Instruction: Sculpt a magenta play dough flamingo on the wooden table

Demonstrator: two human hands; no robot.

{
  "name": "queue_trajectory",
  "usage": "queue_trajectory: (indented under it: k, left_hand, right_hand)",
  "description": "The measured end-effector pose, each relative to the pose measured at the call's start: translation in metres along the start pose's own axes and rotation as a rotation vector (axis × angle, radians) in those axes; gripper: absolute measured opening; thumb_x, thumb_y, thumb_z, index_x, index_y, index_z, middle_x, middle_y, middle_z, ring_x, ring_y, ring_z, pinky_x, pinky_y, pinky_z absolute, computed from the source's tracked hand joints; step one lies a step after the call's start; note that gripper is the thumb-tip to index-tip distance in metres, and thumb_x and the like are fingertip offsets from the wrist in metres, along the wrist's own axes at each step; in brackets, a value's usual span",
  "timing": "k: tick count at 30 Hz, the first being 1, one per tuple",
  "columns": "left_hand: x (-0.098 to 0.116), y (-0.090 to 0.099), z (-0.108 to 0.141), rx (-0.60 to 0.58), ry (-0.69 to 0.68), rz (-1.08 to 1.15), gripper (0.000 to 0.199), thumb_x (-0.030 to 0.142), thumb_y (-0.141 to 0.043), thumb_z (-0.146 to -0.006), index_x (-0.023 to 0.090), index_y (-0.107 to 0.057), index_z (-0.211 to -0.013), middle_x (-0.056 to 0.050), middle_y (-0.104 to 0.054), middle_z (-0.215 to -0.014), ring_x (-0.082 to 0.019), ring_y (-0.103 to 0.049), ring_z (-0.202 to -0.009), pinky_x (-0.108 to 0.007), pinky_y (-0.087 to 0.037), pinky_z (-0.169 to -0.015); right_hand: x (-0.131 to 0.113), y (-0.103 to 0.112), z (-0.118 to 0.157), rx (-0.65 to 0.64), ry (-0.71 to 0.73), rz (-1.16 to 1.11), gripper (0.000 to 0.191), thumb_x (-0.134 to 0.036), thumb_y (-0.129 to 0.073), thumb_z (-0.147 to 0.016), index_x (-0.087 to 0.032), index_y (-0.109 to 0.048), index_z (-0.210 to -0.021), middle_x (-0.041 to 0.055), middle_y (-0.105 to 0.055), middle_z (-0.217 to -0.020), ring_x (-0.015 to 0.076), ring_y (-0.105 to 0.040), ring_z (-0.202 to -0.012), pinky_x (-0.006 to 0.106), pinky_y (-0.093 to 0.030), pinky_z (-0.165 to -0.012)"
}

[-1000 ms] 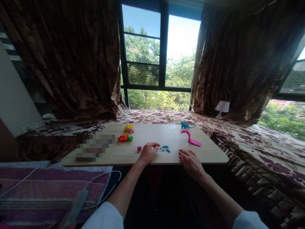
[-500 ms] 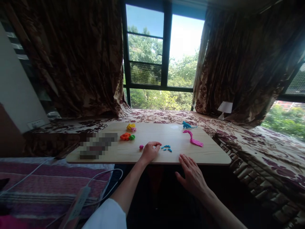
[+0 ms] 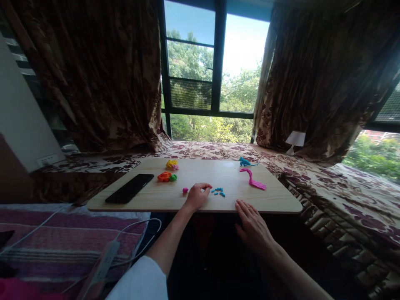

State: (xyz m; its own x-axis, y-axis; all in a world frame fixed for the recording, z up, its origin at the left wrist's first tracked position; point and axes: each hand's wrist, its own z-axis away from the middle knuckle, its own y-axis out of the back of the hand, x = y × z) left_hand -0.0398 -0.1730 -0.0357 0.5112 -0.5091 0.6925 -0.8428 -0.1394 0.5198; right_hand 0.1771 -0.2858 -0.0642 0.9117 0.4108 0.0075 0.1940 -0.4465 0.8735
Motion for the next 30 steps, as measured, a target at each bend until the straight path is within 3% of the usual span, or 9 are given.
queue_trajectory:
  k: [3,7,10,15,21,25,30]
  left_hand:
    - [0.001,0.000,0.000,0.001,-0.041,-0.009,0.023,0.026,-0.046,-0.075,0.021,-0.068,-0.081,-0.001,-0.068,-0.087,-0.016,-0.059,-0.089,-0.027,-0.042,-0.084]
    - [0.000,0.002,-0.001,0.020,-0.046,-0.007,0.024,0.027,-0.045,-0.076,0.021,-0.067,-0.082,-0.001,-0.068,-0.088,-0.015,-0.059,-0.090,-0.027,-0.042,-0.084]
    - [0.000,0.002,-0.001,0.021,-0.029,-0.007,0.024,0.027,-0.045,-0.076,0.021,-0.067,-0.081,-0.001,-0.068,-0.089,-0.015,-0.059,-0.090,-0.027,-0.042,-0.085]
    - [0.002,0.000,0.000,0.015,-0.033,-0.014,0.023,0.025,-0.045,-0.075,0.021,-0.067,-0.079,-0.001,-0.068,-0.087,-0.015,-0.059,-0.089,-0.026,-0.043,-0.084]
    - [0.003,0.002,0.000,0.018,-0.025,-0.013,0.024,0.026,-0.044,-0.075,0.020,-0.067,-0.081,-0.002,-0.068,-0.089,-0.015,-0.058,-0.091,-0.027,-0.042,-0.086]
    - [0.003,0.003,0.000,0.009,-0.002,-0.001,0.024,0.027,-0.044,-0.075,0.020,-0.067,-0.082,-0.001,-0.068,-0.090,-0.016,-0.058,-0.091,-0.028,-0.042,-0.086]
    - [0.004,0.001,0.001,0.014,-0.030,-0.016,0.023,0.024,-0.045,-0.074,0.020,-0.068,-0.078,-0.002,-0.068,-0.086,-0.016,-0.059,-0.089,-0.028,-0.043,-0.084]
  right_hand:
    - [-0.006,0.000,-0.010,-0.027,0.023,-0.015,0.062,-0.021,-0.048,-0.073,-0.011,-0.033,-0.132,0.0107,-0.031,-0.139,0.0213,-0.025,-0.128,0.037,-0.019,-0.106]
    - [0.004,-0.003,-0.024,-0.052,-0.062,0.021,0.064,-0.018,-0.049,-0.069,-0.008,-0.035,-0.131,0.0129,-0.034,-0.137,0.0233,-0.028,-0.126,0.038,-0.019,-0.105]
    - [0.006,-0.003,-0.013,-0.030,-0.105,0.055,0.063,-0.016,-0.046,-0.070,-0.008,-0.035,-0.131,0.0133,-0.034,-0.137,0.0228,-0.026,-0.127,0.037,-0.018,-0.105]
    - [-0.013,0.003,0.005,-0.023,-0.058,0.042,0.065,-0.014,-0.042,-0.070,-0.009,-0.030,-0.134,0.0103,-0.026,-0.141,0.0209,-0.018,-0.131,0.037,-0.013,-0.106]
    - [-0.001,0.002,-0.025,-0.128,-0.015,0.017,0.075,-0.009,-0.042,-0.059,-0.010,-0.031,-0.133,0.0103,-0.029,-0.140,0.0230,-0.025,-0.128,0.043,-0.014,-0.105]
    - [0.008,0.001,-0.010,-0.083,-0.104,0.068,0.075,-0.006,-0.042,-0.059,-0.008,-0.031,-0.133,0.0133,-0.030,-0.139,0.0257,-0.025,-0.128,0.045,-0.016,-0.104]
    - [-0.011,0.001,0.004,-0.080,-0.037,0.027,0.079,-0.005,-0.042,-0.058,-0.011,-0.026,-0.136,0.0105,-0.022,-0.142,0.0232,-0.017,-0.131,0.043,-0.012,-0.106]
